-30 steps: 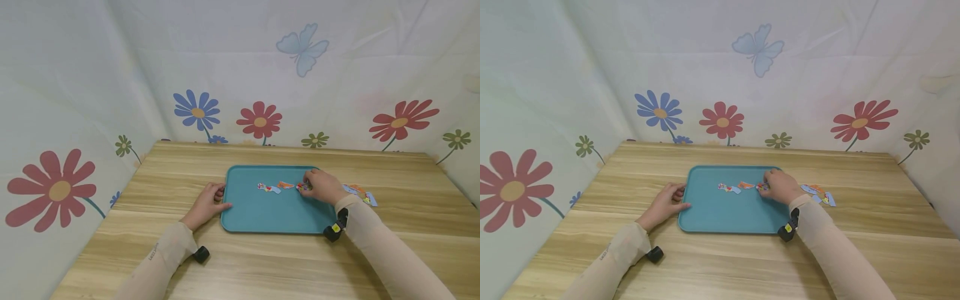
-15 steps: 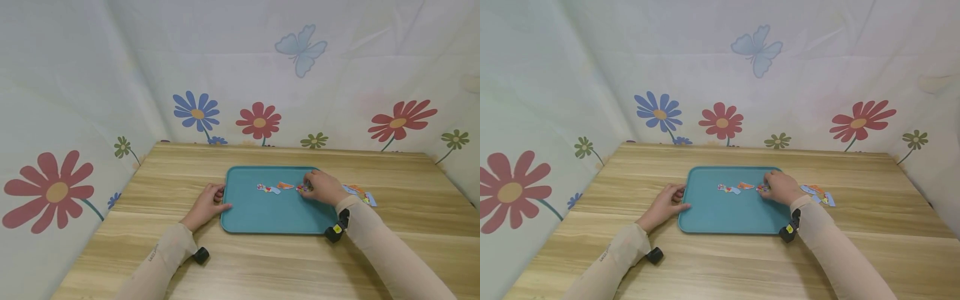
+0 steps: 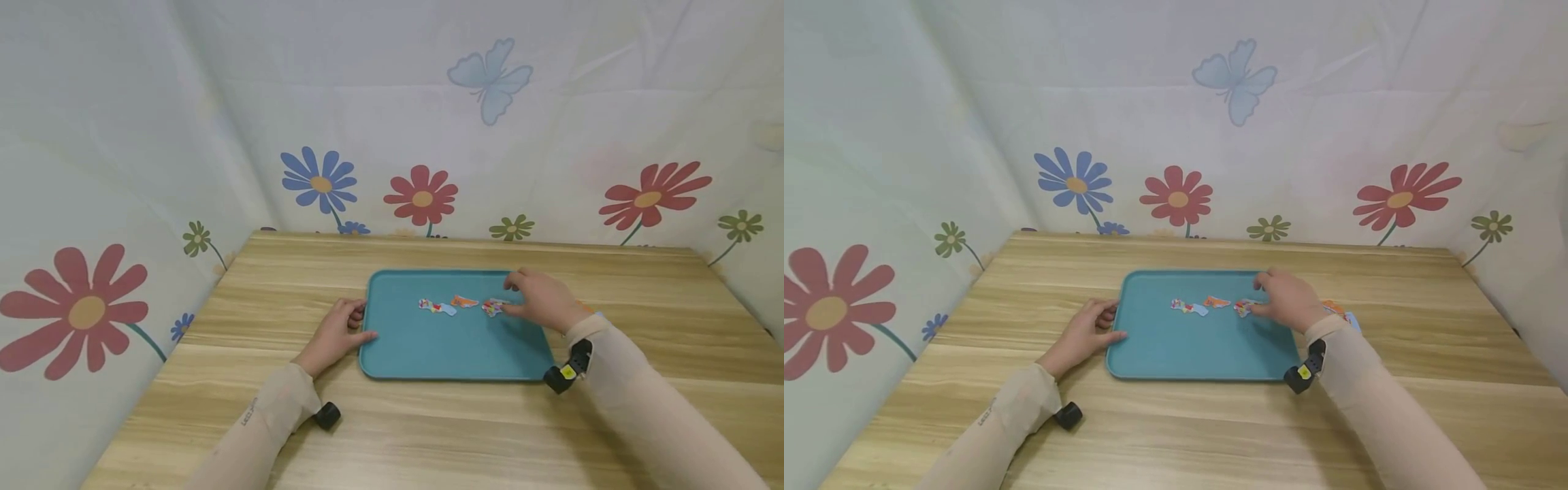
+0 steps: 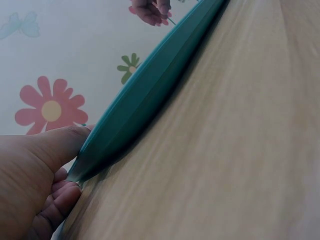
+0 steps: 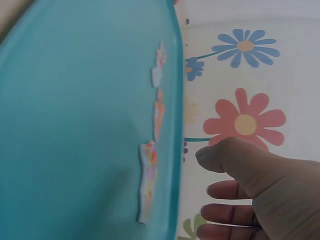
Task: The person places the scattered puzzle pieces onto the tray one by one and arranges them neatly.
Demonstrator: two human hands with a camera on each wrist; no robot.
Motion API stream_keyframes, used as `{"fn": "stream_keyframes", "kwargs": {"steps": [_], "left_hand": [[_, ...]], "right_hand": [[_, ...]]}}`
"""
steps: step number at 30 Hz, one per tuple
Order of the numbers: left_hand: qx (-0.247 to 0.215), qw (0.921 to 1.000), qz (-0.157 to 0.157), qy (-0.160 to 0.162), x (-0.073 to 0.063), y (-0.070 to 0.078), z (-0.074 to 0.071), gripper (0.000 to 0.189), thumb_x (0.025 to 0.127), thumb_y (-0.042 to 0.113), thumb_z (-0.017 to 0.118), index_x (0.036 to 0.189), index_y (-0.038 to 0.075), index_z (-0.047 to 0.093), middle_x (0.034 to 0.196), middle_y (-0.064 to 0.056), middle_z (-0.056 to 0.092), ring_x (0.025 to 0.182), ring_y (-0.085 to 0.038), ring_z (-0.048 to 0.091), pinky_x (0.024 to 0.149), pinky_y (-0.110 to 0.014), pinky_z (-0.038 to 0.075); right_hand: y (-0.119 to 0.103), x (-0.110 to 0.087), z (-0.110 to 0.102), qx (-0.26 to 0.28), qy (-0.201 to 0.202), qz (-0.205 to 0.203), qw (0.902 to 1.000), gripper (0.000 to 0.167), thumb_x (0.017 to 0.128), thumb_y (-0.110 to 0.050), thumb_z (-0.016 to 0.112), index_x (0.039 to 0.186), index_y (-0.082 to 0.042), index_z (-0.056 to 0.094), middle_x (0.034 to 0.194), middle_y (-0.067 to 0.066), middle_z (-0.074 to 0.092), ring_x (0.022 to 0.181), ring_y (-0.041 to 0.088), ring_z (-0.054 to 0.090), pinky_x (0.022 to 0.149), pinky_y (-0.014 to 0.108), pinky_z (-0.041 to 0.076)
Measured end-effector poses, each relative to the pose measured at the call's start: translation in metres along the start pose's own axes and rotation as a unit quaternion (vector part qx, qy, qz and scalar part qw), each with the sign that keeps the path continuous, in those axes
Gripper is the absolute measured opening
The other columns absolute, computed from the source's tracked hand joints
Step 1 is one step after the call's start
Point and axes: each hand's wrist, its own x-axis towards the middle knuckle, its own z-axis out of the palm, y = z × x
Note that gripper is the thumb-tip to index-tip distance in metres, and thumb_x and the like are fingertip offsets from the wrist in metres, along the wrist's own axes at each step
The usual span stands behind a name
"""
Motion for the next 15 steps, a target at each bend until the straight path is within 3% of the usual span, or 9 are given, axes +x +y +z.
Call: {"fn": "stream_keyframes", "kwargs": {"steps": [15], "left_hand": [[-0.001, 1.0000, 0.008, 0.004, 0.001, -0.002, 0.001, 0.067, 0.083, 0.022, 0.077, 0.139, -0.002, 0.047, 0.115, -0.014, 0.053, 0.097, -0.022, 0.056, 0.089, -0.037, 0.050]], "right_hand": [[0.009, -0.017, -0.027, 0.011, -0.013, 0.009, 0.9998, 0.040, 0.085, -0.028, 0.072, 0.113, -0.001, 0.062, 0.108, 0.018, 0.063, 0.092, 0.030, 0.063, 0.076, 0.046, 0.055]]}}
